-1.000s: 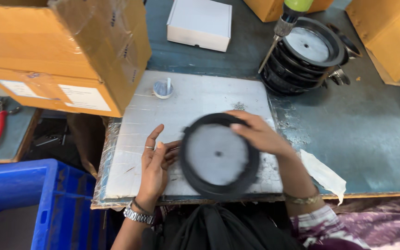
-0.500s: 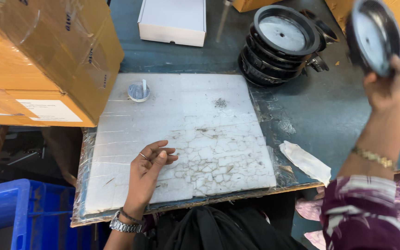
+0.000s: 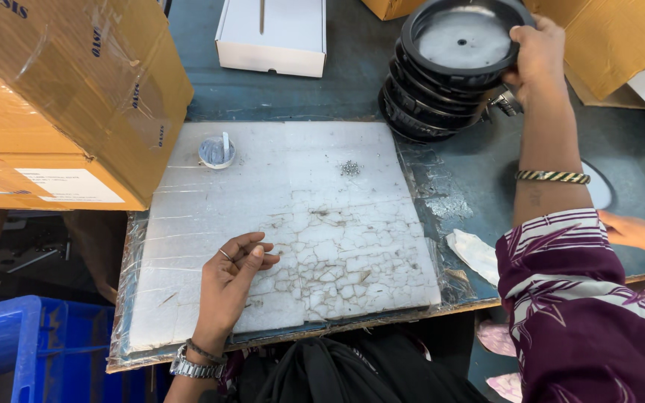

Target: The person assembles a light fixture by using a power drill to drive screws into a black plastic housing, then handles and stacks the resulting housing components and white diffusers.

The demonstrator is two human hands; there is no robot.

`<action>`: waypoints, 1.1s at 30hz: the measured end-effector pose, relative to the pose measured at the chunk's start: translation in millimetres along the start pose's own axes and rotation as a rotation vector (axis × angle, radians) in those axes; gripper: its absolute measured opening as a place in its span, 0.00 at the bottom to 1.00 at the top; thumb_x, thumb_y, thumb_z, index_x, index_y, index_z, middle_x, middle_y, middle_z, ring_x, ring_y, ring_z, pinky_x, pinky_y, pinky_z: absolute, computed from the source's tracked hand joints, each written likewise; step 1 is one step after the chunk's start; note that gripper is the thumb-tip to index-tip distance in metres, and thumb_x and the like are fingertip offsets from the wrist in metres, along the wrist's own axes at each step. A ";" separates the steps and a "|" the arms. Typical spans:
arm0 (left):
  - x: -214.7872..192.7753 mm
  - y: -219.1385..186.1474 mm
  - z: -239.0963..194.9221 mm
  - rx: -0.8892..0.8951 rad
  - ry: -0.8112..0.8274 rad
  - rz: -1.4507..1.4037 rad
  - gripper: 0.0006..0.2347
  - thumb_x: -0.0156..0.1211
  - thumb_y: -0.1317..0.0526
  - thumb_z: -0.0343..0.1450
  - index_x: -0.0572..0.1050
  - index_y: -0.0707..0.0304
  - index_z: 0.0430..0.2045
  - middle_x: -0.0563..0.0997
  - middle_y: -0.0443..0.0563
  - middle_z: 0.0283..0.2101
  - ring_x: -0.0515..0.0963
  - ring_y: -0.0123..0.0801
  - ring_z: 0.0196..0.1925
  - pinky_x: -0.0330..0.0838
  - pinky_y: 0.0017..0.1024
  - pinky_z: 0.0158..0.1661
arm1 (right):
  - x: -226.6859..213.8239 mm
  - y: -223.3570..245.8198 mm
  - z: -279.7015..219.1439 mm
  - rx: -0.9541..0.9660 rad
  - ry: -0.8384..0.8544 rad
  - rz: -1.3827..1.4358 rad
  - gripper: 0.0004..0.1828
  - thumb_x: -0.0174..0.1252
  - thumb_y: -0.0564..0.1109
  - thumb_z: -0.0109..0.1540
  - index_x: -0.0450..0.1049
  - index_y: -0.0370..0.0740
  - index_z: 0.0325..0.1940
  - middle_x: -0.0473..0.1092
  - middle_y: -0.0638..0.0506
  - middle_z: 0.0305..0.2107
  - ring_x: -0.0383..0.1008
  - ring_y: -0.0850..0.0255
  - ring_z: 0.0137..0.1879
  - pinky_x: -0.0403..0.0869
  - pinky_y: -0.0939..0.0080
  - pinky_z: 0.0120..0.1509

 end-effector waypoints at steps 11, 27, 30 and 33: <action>0.1 -3.6 -2.3 0.016 -0.022 0.039 0.15 0.57 0.61 0.73 0.76 0.74 0.50 0.85 0.63 0.44 0.88 0.40 0.44 0.83 0.33 0.45 | -10.2 0.5 -19.0 0.015 0.011 -0.313 0.20 0.57 0.57 0.70 0.77 0.36 0.47 0.67 0.58 0.26 0.64 0.69 0.28 0.59 0.64 0.28; 1.3 -6.3 -3.2 0.012 -0.002 0.024 0.15 0.58 0.61 0.73 0.76 0.74 0.49 0.85 0.63 0.44 0.87 0.40 0.44 0.83 0.34 0.45 | -230.7 -184.1 -77.1 0.559 -0.234 -1.203 0.42 0.59 0.71 0.63 0.74 0.26 0.57 0.71 0.31 0.51 0.72 0.36 0.53 0.71 0.39 0.53; 1.3 -6.0 -2.9 0.014 -0.001 0.038 0.15 0.58 0.61 0.73 0.76 0.73 0.49 0.85 0.63 0.44 0.87 0.40 0.44 0.83 0.33 0.45 | -235.0 -196.6 -95.3 0.597 -0.262 -0.802 0.38 0.64 0.66 0.64 0.74 0.26 0.58 0.74 0.32 0.49 0.78 0.43 0.44 0.75 0.48 0.45; 1.8 -5.5 -3.0 0.019 0.001 0.041 0.15 0.58 0.61 0.73 0.76 0.73 0.49 0.85 0.63 0.44 0.87 0.40 0.44 0.83 0.33 0.46 | -220.9 -181.1 -108.5 0.427 -0.286 -0.342 0.27 0.70 0.54 0.61 0.71 0.35 0.56 0.74 0.41 0.43 0.77 0.57 0.38 0.73 0.56 0.33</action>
Point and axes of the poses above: each hand's wrist, its own z-axis towards the middle knuckle, its own x-axis out of the palm, y = z × x, the point moved 8 cm from there along z, towards the middle knuckle
